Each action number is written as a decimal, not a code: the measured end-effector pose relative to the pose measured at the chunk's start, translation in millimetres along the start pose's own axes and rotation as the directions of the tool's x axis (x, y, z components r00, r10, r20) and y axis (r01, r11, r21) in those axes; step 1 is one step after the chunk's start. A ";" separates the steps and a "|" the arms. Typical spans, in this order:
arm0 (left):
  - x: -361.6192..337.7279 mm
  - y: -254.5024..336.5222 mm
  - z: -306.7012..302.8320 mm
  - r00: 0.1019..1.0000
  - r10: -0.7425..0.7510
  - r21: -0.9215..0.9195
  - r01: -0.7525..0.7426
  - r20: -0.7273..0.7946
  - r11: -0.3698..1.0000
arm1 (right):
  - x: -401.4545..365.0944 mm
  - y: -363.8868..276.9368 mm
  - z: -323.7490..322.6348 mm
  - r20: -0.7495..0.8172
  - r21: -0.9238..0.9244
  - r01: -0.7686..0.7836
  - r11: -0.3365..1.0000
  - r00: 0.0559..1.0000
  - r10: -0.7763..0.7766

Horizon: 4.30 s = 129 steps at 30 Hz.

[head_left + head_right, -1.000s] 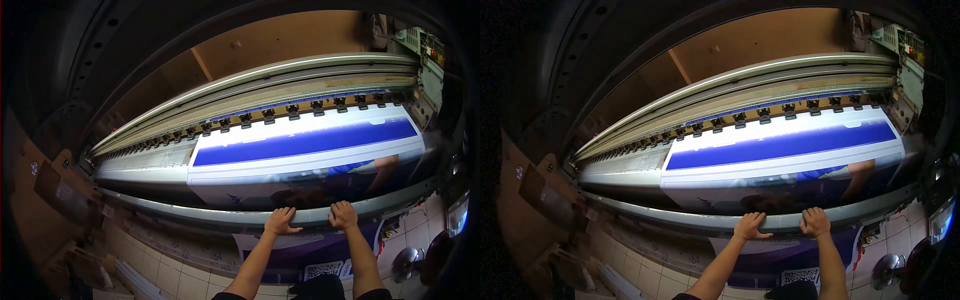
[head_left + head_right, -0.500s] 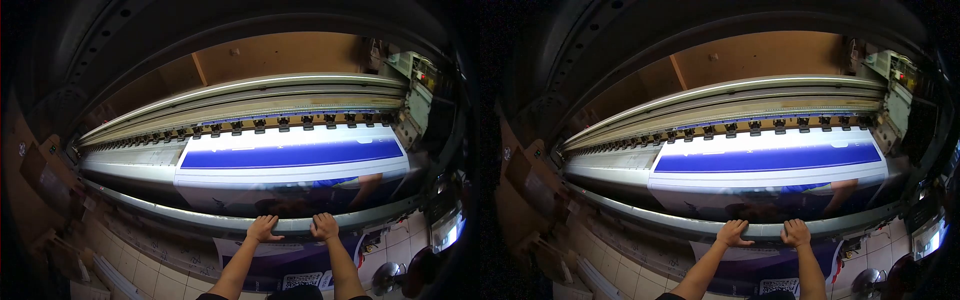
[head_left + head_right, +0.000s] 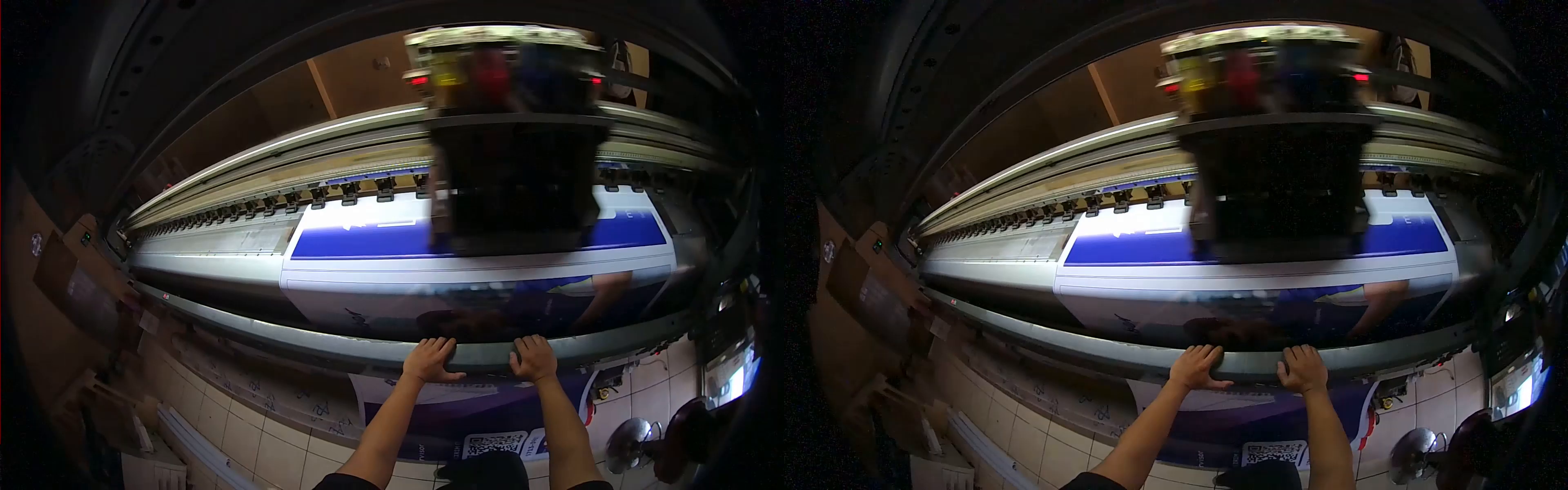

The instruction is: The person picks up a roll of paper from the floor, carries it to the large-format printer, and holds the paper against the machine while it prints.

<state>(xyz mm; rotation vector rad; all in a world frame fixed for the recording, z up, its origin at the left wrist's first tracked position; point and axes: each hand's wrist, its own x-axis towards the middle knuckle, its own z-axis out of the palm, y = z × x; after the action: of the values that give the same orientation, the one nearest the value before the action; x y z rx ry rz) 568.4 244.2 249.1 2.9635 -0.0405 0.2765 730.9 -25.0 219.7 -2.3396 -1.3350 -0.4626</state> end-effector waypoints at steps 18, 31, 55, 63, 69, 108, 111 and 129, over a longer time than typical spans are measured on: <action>-3.1 -3.7 8.7 0.992 0.041 0.007 -0.041 -0.118 0.999 | 7.2 -7.4 -11.5 0.032 0.008 0.004 1.000 0.999 -0.004; -4.6 -3.8 7.2 0.988 0.054 0.019 -0.052 -0.142 0.998 | 8.8 -8.9 -11.7 0.011 0.024 0.003 1.000 1.000 -0.004; -3.2 -4.7 8.3 0.996 0.030 -0.007 -0.031 -0.080 1.000 | 3.9 -6.5 -6.2 0.091 0.021 -0.050 0.999 0.995 0.047; -5.1 -7.0 12.3 0.986 0.060 -0.029 -0.066 -0.153 0.997 | 4.3 -8.9 -8.3 0.065 0.012 -0.036 0.999 0.997 0.035; -2.4 -6.5 9.2 0.992 0.055 -0.005 -0.056 -0.113 0.998 | 7.8 -6.9 -8.9 0.051 0.022 -0.026 0.999 0.998 0.025; -3.5 -6.7 11.2 0.995 0.053 0.008 -0.053 -0.090 0.999 | 6.4 -8.3 -8.8 0.023 0.005 -0.004 1.000 1.000 0.004; -3.3 -6.1 10.7 0.995 0.056 0.011 -0.055 -0.077 0.998 | 7.0 -7.3 -10.3 0.032 0.003 -0.004 1.000 0.999 0.004; -4.7 -3.7 8.5 0.991 0.055 0.022 -0.052 -0.119 0.998 | 5.4 -8.6 -9.2 0.025 0.005 -0.008 1.000 1.000 0.008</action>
<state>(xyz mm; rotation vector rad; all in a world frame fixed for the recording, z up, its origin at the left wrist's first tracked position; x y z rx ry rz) 565.4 246.5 239.4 2.9610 -0.1032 0.4632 725.2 -21.7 231.8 -2.3530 -1.3360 -0.4278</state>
